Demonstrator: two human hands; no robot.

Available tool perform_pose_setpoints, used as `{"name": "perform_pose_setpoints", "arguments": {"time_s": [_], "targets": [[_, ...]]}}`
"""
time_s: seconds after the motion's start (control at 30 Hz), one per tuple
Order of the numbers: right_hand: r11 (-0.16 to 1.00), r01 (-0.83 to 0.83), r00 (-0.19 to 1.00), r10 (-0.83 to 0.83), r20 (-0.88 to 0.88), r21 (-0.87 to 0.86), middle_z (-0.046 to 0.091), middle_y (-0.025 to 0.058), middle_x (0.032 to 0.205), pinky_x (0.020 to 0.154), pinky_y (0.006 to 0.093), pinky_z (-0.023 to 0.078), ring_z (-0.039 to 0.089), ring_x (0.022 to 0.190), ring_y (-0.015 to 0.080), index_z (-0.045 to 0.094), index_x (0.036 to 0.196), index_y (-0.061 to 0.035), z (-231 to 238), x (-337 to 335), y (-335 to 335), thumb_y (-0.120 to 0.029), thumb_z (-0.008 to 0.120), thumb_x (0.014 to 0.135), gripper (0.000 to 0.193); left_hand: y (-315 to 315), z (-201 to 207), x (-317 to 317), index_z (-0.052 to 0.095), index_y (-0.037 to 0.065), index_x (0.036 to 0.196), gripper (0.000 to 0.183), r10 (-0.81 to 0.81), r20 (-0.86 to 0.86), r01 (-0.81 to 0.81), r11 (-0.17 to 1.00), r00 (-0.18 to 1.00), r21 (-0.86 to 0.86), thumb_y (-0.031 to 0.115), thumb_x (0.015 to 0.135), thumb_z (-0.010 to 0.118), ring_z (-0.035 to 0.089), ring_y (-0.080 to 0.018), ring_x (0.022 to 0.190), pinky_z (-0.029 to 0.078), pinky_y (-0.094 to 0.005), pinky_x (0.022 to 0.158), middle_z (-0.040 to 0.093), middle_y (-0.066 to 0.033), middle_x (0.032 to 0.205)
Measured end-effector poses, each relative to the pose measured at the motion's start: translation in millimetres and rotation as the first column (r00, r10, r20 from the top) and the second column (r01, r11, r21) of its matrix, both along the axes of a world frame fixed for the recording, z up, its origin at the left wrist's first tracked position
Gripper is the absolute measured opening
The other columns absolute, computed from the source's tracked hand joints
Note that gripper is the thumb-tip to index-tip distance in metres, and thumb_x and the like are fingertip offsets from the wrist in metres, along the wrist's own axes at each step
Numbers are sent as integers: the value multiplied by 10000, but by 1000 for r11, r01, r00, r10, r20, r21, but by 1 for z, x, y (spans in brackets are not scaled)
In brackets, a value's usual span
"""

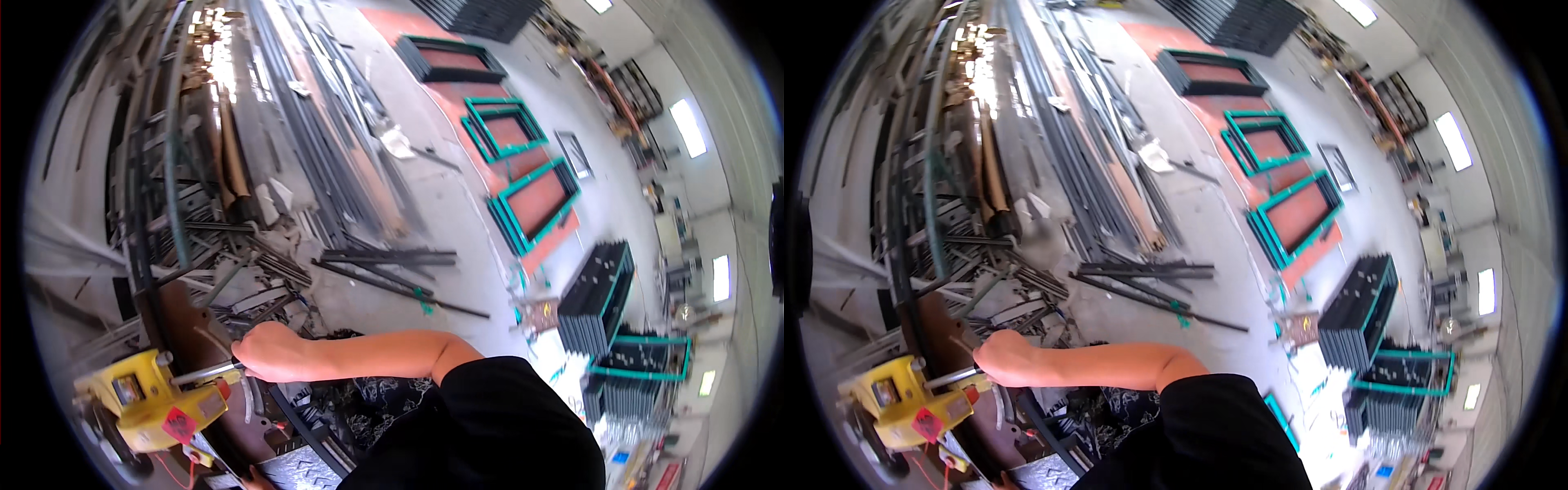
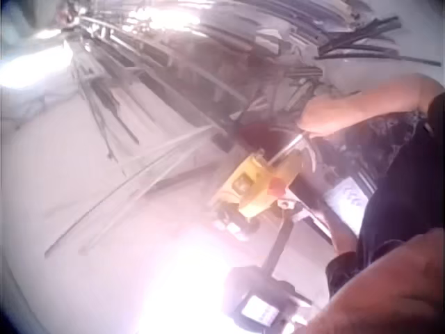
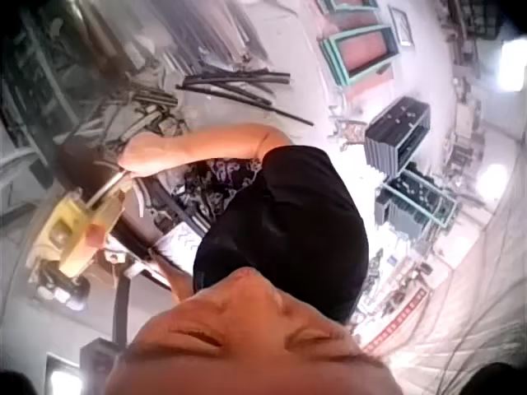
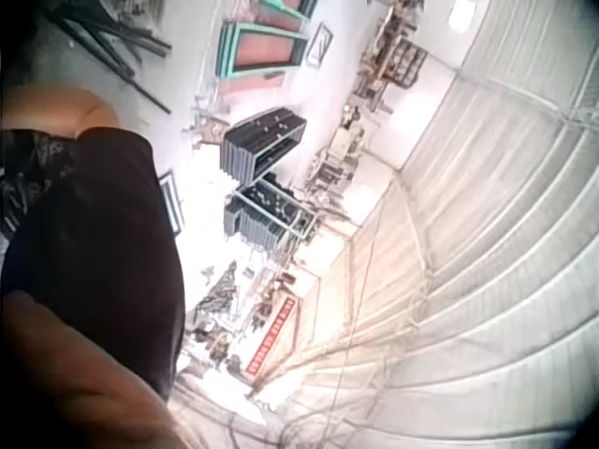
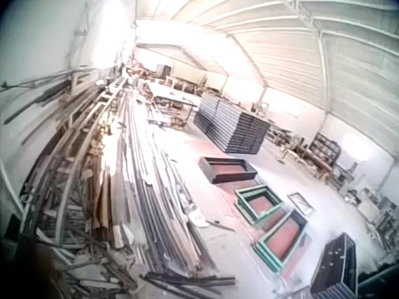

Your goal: The person measures metal frames on the floor, carries a metal strip to a cutting machine, operates the machine by using a touch screen and pulling a handle to cut the metal, and returns the cut piece to the frame.

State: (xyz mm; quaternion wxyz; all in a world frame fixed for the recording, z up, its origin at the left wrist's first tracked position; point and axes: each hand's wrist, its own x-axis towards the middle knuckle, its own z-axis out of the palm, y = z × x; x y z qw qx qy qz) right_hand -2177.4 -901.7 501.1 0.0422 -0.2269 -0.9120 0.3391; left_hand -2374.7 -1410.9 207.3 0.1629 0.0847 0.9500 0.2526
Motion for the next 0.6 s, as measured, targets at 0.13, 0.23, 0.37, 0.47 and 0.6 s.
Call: {"name": "perform_pose_setpoints", "arguments": {"time_s": [0.13, 0.23, 0.37, 0.47, 0.6], "targets": [[993, -115, 989, 114, -96, -3, 659, 170, 706, 632, 485, 526, 664, 714, 373, 621, 813, -3, -38, -34, 0, -221, 754, 729, 269, 0, 34, 7, 605, -104, 1121, 525, 124, 0, -124, 991, 992, -56, 280, 810, 781, 598, -392, 984, 478, -443, 910, 641, -267, 1103], [998, 38, 999, -37, 19, -57, 664, 158, 703, 625, 481, 528, 668, 714, 366, 628, 812, -7, -57, 3, 5, -221, 751, 716, 265, 23, 22, -2, 605, -105, 1122, 524, 1, 112, 13, 992, 994, -122, 279, 811, 781, 598, -391, 983, 478, -441, 910, 642, -267, 1102], [997, 27, 999, -24, 30, -70, 667, 153, 712, 618, 484, 530, 668, 709, 366, 634, 817, -21, -69, -1, 7, -230, 749, 715, 259, 17, 25, -7, 604, -107, 1123, 523, 16, 118, 1, 991, 993, -137, 276, 813, 780, 598, -389, 982, 477, -439, 911, 643, -268, 1100], [998, 9, 999, -7, 36, -63, 664, 157, 721, 615, 485, 527, 664, 705, 370, 642, 829, -39, -84, -2, 10, -244, 748, 721, 256, 12, 27, -9, 603, -108, 1123, 523, 38, 116, -21, 990, 993, -138, 275, 814, 779, 597, -388, 981, 476, -437, 912, 644, -269, 1099], [998, -1, 1000, 1, -4, -69, 645, 150, 703, 599, 494, 508, 646, 691, 386, 619, 797, -52, -114, -1, 10, -275, 748, 734, 265, 7, 27, -14, 602, -110, 1124, 522, 52, 117, -36, 990, 992, -136, 272, 815, 778, 597, -387, 980, 475, -435, 913, 644, -270, 1097]]}}
